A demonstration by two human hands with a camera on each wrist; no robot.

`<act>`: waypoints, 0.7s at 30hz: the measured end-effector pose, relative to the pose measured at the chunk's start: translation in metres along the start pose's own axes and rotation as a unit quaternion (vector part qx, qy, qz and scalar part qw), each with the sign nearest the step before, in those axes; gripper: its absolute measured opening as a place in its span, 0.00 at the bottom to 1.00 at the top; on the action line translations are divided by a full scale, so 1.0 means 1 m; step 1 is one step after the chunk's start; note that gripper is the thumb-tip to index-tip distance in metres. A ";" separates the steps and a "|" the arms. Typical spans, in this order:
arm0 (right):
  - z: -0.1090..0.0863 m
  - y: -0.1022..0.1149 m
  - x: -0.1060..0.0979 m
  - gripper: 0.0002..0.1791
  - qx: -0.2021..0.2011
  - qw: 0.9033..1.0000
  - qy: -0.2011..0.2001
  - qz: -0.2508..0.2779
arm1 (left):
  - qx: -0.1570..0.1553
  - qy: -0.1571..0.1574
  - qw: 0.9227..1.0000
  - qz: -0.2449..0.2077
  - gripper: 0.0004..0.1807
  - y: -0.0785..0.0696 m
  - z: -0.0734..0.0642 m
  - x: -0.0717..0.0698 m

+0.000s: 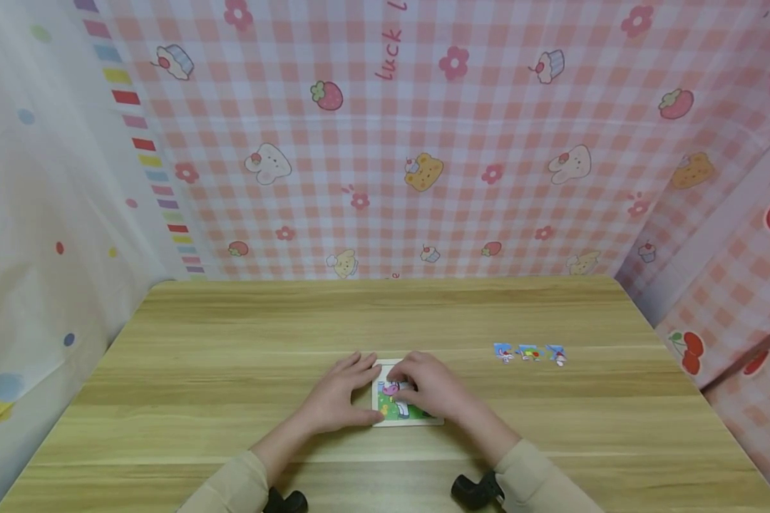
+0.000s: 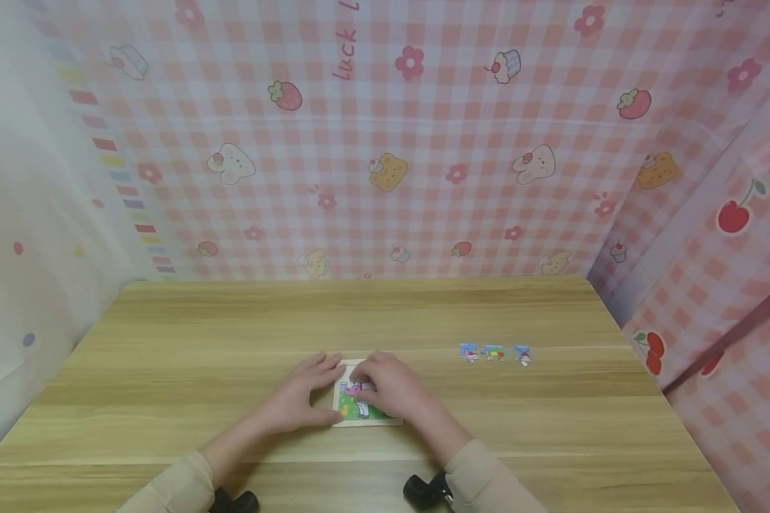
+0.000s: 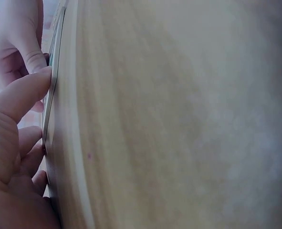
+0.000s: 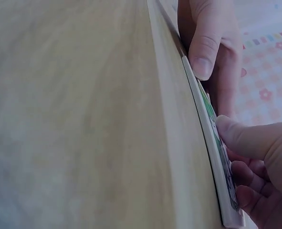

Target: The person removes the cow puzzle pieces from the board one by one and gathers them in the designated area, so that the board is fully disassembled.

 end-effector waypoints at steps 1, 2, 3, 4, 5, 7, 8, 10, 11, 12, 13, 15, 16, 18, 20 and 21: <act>0.000 0.000 0.000 0.12 0.002 1.000 0.000 -0.001 | 0.000 0.001 1.000 0.000 0.45 0.000 0.000 0.000; 0.000 0.000 0.000 0.12 0.004 1.000 0.001 0.000 | 0.000 0.001 1.000 0.000 0.45 0.000 0.000 0.000; 0.001 0.001 0.000 0.12 0.007 1.000 0.001 0.000 | 0.000 0.002 1.000 0.000 0.45 0.000 0.000 0.000; 0.001 0.001 0.000 0.11 0.010 1.000 0.000 -0.002 | 0.000 0.002 1.000 0.000 0.45 0.000 -0.001 0.000; 0.001 0.001 0.001 0.11 0.013 1.000 0.001 -0.003 | 0.000 0.002 1.000 0.000 0.45 0.000 -0.001 -0.001; 0.001 0.003 0.001 0.11 0.018 1.000 0.000 -0.010 | 0.000 0.001 1.000 -0.002 0.45 0.000 -0.001 -0.001; 0.001 0.003 0.001 0.11 0.021 1.000 -0.001 -0.015 | 0.000 0.000 1.000 -0.002 0.45 0.000 -0.001 -0.001; 0.001 0.005 0.001 0.11 0.024 0.999 -0.002 -0.025 | 0.001 0.000 1.000 -0.004 0.45 0.000 -0.001 -0.001; 0.001 0.006 0.001 0.11 0.026 0.999 -0.002 -0.028 | 0.001 -0.001 1.000 -0.005 0.45 0.000 -0.001 -0.001; 0.001 0.007 0.001 0.11 0.028 0.999 -0.003 -0.031 | 0.001 -0.001 1.000 -0.005 0.45 0.000 -0.001 -0.001; 0.000 0.007 0.001 0.11 0.031 0.999 -0.003 -0.033 | 0.001 -0.001 1.000 -0.006 0.45 0.000 -0.001 -0.001; 0.000 0.008 0.002 0.12 0.036 0.999 -0.003 -0.030 | 0.003 -0.002 1.000 -0.005 0.45 0.001 0.000 0.000; 0.001 0.008 0.002 0.12 0.038 0.999 -0.003 -0.030 | 0.003 -0.002 1.000 -0.005 0.45 0.001 0.000 0.000; 0.001 0.008 0.002 0.12 0.044 0.999 -0.003 -0.026 | 0.005 -0.004 1.000 -0.003 0.45 0.001 0.000 0.000; 0.001 0.008 0.003 0.11 0.050 0.999 -0.003 -0.022 | 0.005 -0.005 1.000 -0.004 0.45 0.001 0.000 0.000; 0.000 0.008 0.003 0.11 0.053 0.998 -0.004 -0.021 | 0.005 -0.005 1.000 -0.004 0.45 0.002 0.000 0.000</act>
Point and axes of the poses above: each hand's wrist, its own z-axis towards the middle knuckle, its own x-axis out of the palm, y = z × x, the point moved 8 cm from there along z, towards the middle knuckle, and after that the axes turned 3 degrees about z, right-handed, at the moved point
